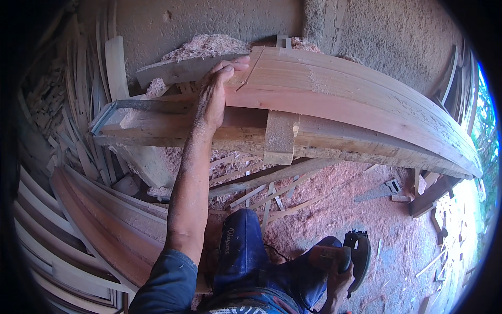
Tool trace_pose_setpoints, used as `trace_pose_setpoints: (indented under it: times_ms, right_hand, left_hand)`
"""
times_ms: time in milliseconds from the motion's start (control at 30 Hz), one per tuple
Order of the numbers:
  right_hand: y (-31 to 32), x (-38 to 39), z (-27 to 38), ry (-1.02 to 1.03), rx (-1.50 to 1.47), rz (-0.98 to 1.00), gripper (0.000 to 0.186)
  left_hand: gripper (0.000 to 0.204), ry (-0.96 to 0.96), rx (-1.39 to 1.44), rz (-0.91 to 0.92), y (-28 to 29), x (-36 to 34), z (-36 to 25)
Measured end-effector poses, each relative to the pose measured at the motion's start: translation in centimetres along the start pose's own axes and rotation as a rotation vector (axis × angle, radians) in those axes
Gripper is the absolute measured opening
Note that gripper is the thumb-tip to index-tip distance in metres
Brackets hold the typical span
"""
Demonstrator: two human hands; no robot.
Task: The person kneels and adjusts a circular saw, then stands and cuts a long wooden plank on a workbench. The person handles the saw and the plank, producing sawdust and cut pieces.
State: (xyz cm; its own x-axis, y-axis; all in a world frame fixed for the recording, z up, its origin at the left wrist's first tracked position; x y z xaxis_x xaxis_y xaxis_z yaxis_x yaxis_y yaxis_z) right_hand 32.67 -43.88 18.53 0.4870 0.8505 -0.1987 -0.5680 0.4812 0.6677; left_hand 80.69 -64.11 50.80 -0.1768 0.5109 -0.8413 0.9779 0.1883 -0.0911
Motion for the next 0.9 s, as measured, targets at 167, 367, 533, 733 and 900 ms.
trace_pose_setpoints:
  times_ms: [167,367,533,733,900]
  right_hand:
    - [-1.2,0.2,-0.2,-0.117,-0.015,0.094,0.041]
    - [-1.4,0.5,1.6,-0.005,-0.04,0.072,0.045]
    - [-1.9,0.1,1.3,-0.055,-0.031,0.15,0.049]
    - [-2.7,0.2,1.4,-0.026,0.016,0.244,0.069]
    - [-3.5,1.1,3.4,0.114,-0.109,0.455,0.083]
  left_hand:
    - [0.033,-0.001,-0.022,0.004,0.5,-0.2,0.0]
    - [0.032,0.009,-0.017,0.003,0.3,-0.1,0.1]
    - [0.032,0.004,-0.005,0.001,0.0,-0.2,-0.2]
    - [0.033,0.03,-0.001,-0.001,0.3,-0.1,0.4]
    - [0.031,0.032,-0.004,0.018,1.2,0.1,0.5]
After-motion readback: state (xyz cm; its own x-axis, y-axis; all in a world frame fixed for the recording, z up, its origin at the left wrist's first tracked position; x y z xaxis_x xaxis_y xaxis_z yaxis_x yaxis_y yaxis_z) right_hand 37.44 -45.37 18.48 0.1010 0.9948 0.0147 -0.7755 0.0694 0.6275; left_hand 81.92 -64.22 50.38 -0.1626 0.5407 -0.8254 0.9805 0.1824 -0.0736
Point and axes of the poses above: each hand's wrist, its own x-axis away from the middle knuckle, its own y-axis out of the back of the hand, z = x × y, the point moved 9 cm from there along -x, towards the middle knuckle, and after that the axes turned 5 degrees about -y, right-handed, at the moved point
